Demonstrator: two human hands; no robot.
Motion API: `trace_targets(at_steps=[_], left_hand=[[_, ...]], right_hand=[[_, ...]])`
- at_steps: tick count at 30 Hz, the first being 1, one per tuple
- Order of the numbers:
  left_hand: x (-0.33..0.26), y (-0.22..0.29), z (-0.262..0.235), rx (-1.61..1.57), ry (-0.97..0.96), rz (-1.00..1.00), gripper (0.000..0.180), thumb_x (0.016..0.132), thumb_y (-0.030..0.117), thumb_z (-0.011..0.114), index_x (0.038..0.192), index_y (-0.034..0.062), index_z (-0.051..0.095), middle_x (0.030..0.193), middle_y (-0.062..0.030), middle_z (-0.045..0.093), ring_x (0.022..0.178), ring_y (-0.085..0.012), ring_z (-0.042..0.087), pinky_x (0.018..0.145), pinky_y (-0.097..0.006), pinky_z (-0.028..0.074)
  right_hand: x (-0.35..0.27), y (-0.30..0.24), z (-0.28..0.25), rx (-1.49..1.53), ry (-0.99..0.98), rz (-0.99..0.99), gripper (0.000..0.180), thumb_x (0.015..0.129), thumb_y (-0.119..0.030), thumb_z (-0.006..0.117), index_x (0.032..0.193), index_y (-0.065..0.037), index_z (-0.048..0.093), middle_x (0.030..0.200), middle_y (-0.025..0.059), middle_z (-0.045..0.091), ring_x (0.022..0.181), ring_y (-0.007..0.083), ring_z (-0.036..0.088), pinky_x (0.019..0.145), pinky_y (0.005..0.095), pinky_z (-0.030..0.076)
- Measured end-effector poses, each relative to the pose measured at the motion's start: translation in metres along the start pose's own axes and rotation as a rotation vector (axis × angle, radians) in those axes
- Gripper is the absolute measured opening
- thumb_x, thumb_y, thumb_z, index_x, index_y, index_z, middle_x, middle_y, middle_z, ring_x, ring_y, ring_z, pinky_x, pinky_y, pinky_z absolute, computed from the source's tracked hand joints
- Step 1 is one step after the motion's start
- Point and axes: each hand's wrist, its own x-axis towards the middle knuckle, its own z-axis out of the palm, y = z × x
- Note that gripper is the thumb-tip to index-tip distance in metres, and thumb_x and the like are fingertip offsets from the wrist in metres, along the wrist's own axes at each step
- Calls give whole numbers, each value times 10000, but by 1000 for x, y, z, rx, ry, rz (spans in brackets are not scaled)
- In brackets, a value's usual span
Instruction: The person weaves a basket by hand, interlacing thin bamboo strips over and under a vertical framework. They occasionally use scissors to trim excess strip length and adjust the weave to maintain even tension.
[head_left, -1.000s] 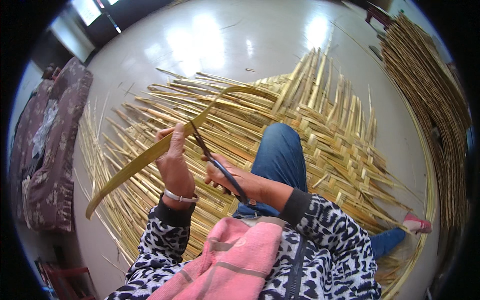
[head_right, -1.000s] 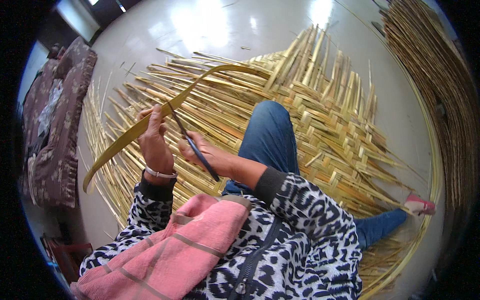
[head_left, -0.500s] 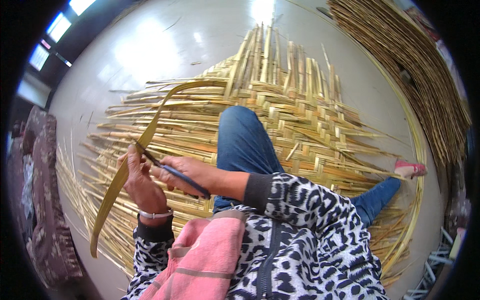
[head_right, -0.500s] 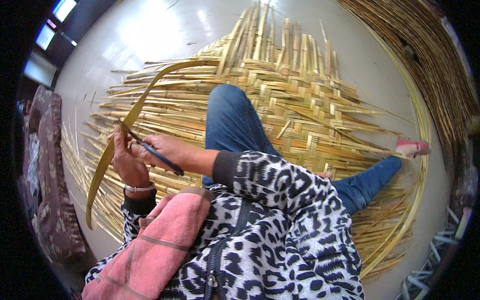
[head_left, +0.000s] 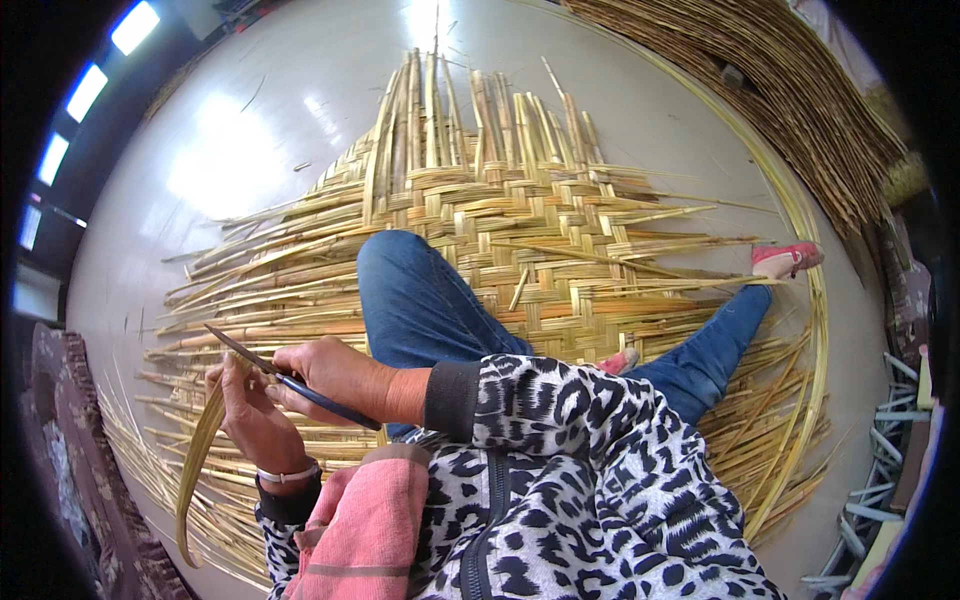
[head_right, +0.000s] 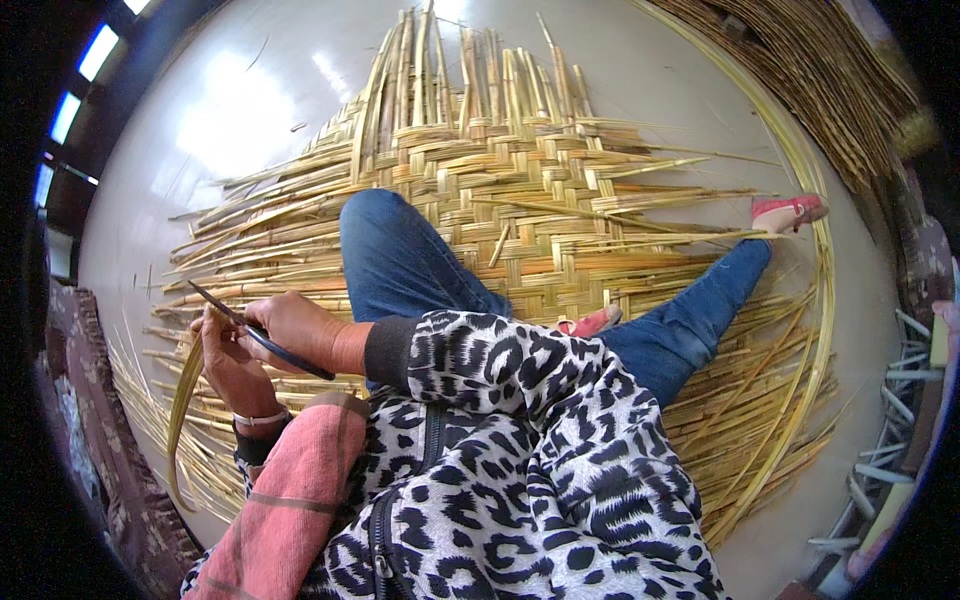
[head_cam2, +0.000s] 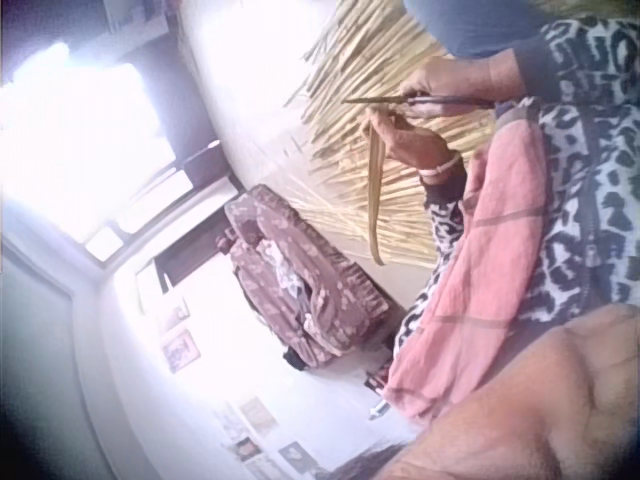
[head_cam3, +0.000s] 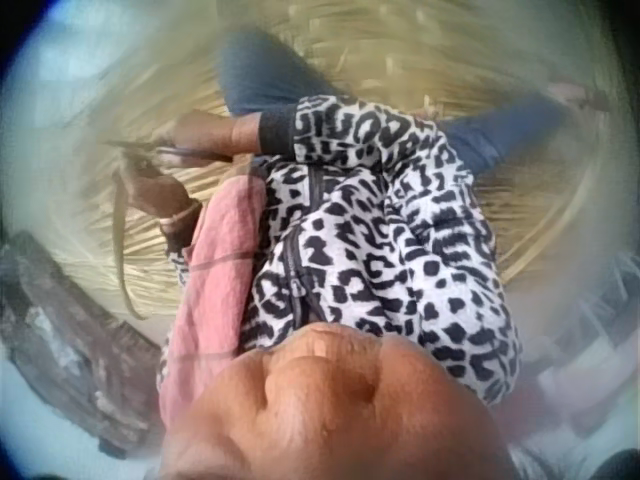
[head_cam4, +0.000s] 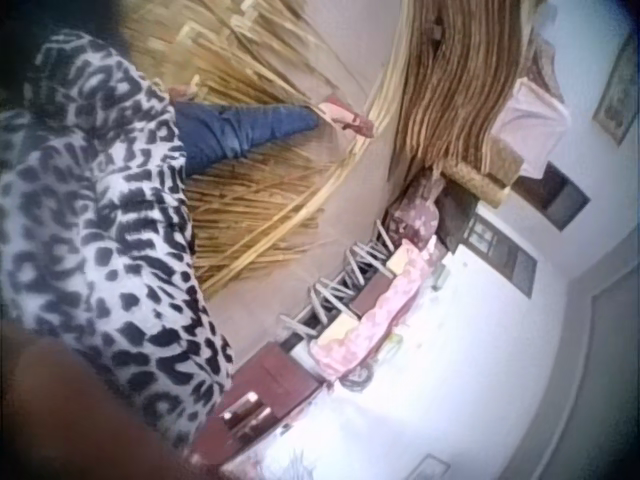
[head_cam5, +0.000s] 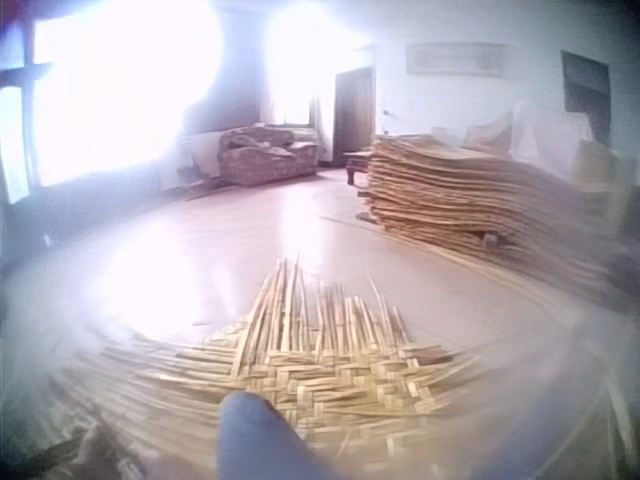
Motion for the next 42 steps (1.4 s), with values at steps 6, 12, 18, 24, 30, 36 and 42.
trace_targets(at_steps=[6, 12, 18, 24, 30, 36, 42], left_hand=[[-10, 9, 41, -566, -376, -520, 77, 992, 178, 576, 954, 128, 532, 793, 16, 513, 716, -85, 496, 637, -242, 392], [-36, 15, 123, -590, -740, -810, 105, 981, 199, 597, 933, 130, 533, 780, 15, 525, 692, -100, 507, 628, -252, 409], [-61, 47, 234, -728, -1086, -892, 114, 1000, 234, 566, 952, 133, 545, 805, 3, 569, 682, -118, 524, 615, -253, 435], [-129, 87, 302, -796, -1190, -1013, 284, 970, 387, 613, 937, 105, 595, 787, -17, 584, 693, -126, 559, 616, -270, 455], [-146, 57, 299, -818, -1559, -1208, 378, 1018, 416, 504, 1120, 59, 574, 940, -35, 619, 822, -164, 608, 735, -298, 505], [-95, -18, 246, -672, -1535, -1293, 499, 1030, 452, 441, 1277, 28, 528, 1075, -57, 622, 958, -195, 614, 866, -356, 505], [-37, -89, 186, -743, -882, -1199, 484, 1004, 478, 489, 1233, 58, 567, 1144, -64, 655, 1057, -196, 624, 925, -378, 500]], right_hand=[[-70, 81, -97, -691, 183, 373, 408, 901, -432, 618, 1051, -53, 598, 800, 203, 681, 761, 387, 680, 660, 487, 532], [-192, 151, -167, -1152, 160, 750, 330, 883, -343, 623, 1062, -70, 571, 793, 173, 686, 747, 358, 680, 642, 500, 521], [-172, 109, -166, -728, 323, 242, 515, 881, -361, 620, 1290, -57, 541, 1110, 199, 666, 1050, 351, 632, 887, 434, 514], [-107, 64, -151, -88, 672, -188, 882, 859, -538, 699, 1492, -46, 331, 1363, 119, 531, 1160, 223, 563, 956, 396, 480], [-119, 70, -157, 454, 888, 153, 516, 1028, -473, 428, 1177, -4, 586, 1031, 127, 703, 899, 203, 708, 783, 301, 582], [-184, 96, -205, 925, 942, 235, 348, 1013, -372, 522, 1113, -52, 616, 1069, 144, 687, 941, 225, 696, 853, 353, 583], [-226, 111, -236, 960, 1003, 194, 272, 987, -289, 590, 1120, -54, 614, 1062, 152, 690, 926, 241, 700, 800, 353, 604]])
